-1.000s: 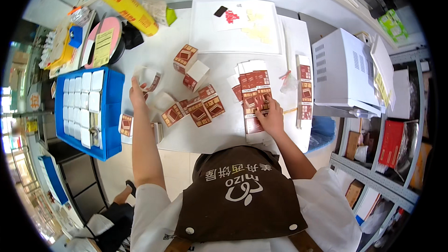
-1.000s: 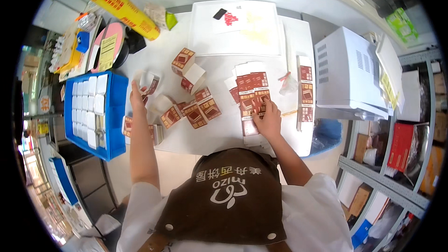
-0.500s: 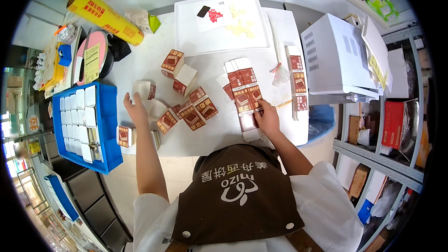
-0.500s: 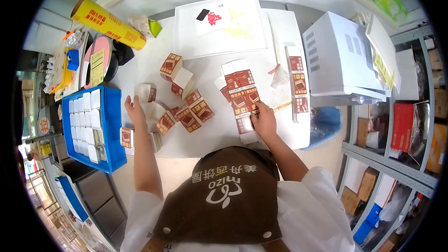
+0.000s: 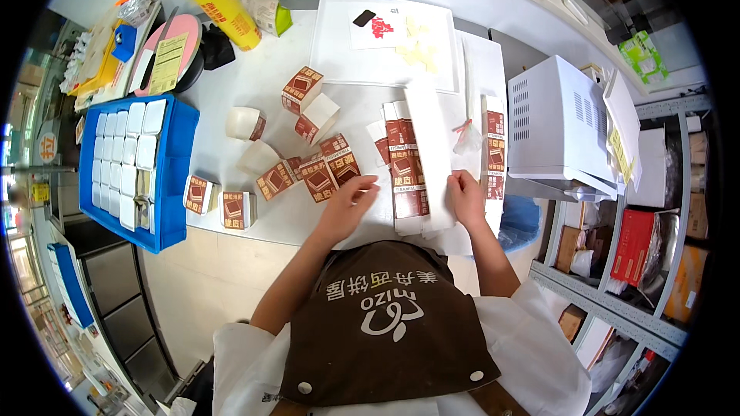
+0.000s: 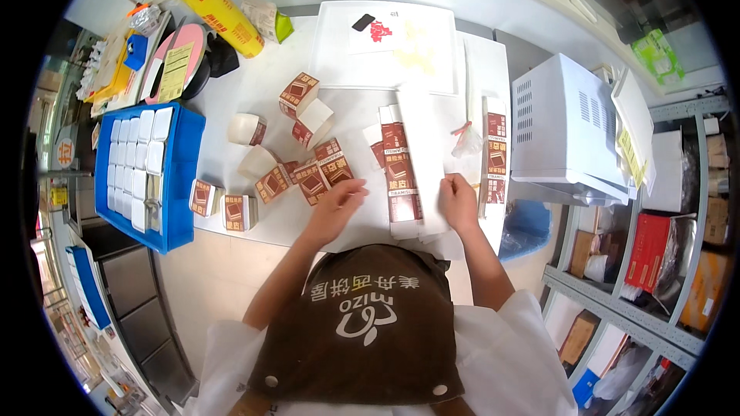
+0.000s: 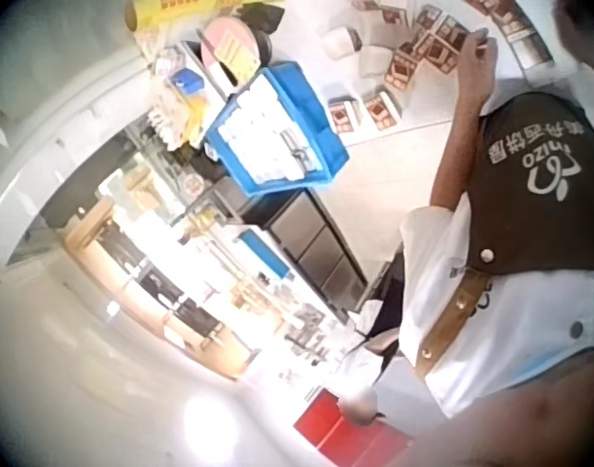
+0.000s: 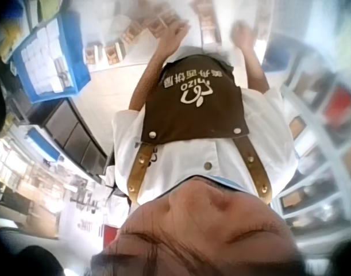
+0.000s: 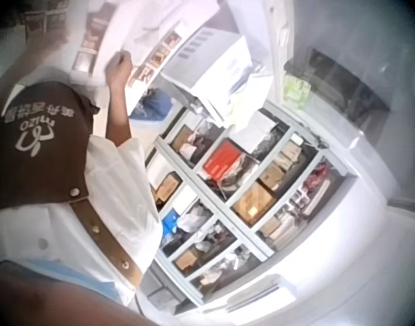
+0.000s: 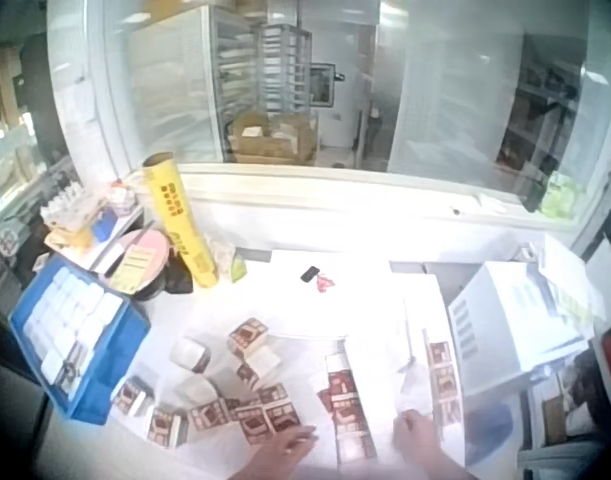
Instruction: The person assembles small, flat-packed cardboard boxes by folding the flaps and tucking them into slots to form a cube shape. They handle the boxes one at a time, picking them from a pile on the counter and placing the finished units into a blue tray to the left.
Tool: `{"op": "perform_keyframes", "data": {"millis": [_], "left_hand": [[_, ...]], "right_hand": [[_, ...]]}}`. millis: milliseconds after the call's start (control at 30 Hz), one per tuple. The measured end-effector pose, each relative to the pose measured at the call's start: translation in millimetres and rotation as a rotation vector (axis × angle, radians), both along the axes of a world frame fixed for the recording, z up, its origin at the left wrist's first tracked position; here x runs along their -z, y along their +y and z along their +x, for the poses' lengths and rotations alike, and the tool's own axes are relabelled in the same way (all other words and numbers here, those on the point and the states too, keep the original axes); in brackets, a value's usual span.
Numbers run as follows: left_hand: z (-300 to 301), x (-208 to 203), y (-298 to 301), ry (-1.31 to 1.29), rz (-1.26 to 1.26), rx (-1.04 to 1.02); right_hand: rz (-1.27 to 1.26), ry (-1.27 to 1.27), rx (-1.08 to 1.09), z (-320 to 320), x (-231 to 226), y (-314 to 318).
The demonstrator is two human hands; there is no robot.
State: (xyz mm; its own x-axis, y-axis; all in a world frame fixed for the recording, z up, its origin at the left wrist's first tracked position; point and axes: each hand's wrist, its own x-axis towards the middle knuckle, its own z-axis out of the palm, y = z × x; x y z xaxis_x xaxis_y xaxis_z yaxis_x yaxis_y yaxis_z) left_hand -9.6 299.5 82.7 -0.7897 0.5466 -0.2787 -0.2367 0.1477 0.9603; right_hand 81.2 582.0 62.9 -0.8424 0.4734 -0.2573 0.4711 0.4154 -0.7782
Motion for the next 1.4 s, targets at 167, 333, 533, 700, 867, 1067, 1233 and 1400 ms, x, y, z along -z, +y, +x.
{"op": "perform_keyframes", "data": {"millis": [167,333,533,700,867,1067,1233,1400], "left_hand": [[3,-29,20,-0.113,0.342,0.038],[-11,-66,4,-0.163,0.492,0.004],[-8,-66,1,-0.117,0.381,-0.154],[-4,-62,4,-0.080,0.294,-0.226],[-7,-49,-6,-0.121,0.320,-0.253],[-9,-60,-18,-0.093,0.341,-0.353],[-7,-68,-18,-0.074,0.274,-0.337],[-6,-64,-9,-0.039,0.302,-0.321]], "right_hand": [[-0.723,-0.022,-0.253,-8,-38,-47],[-0.861,-0.024,-0.356,-15,-58,-78],[-0.928,0.192,-0.431,-25,-63,-89],[-0.802,0.030,-0.513,-29,-79,-89],[-0.988,0.037,-0.400,-27,-73,-76],[-0.203,-0.103,-0.226,-25,-13,-47],[0.004,0.013,-0.360,-14,-13,-58],[-0.681,0.032,-0.628,-36,-86,-98]]}}
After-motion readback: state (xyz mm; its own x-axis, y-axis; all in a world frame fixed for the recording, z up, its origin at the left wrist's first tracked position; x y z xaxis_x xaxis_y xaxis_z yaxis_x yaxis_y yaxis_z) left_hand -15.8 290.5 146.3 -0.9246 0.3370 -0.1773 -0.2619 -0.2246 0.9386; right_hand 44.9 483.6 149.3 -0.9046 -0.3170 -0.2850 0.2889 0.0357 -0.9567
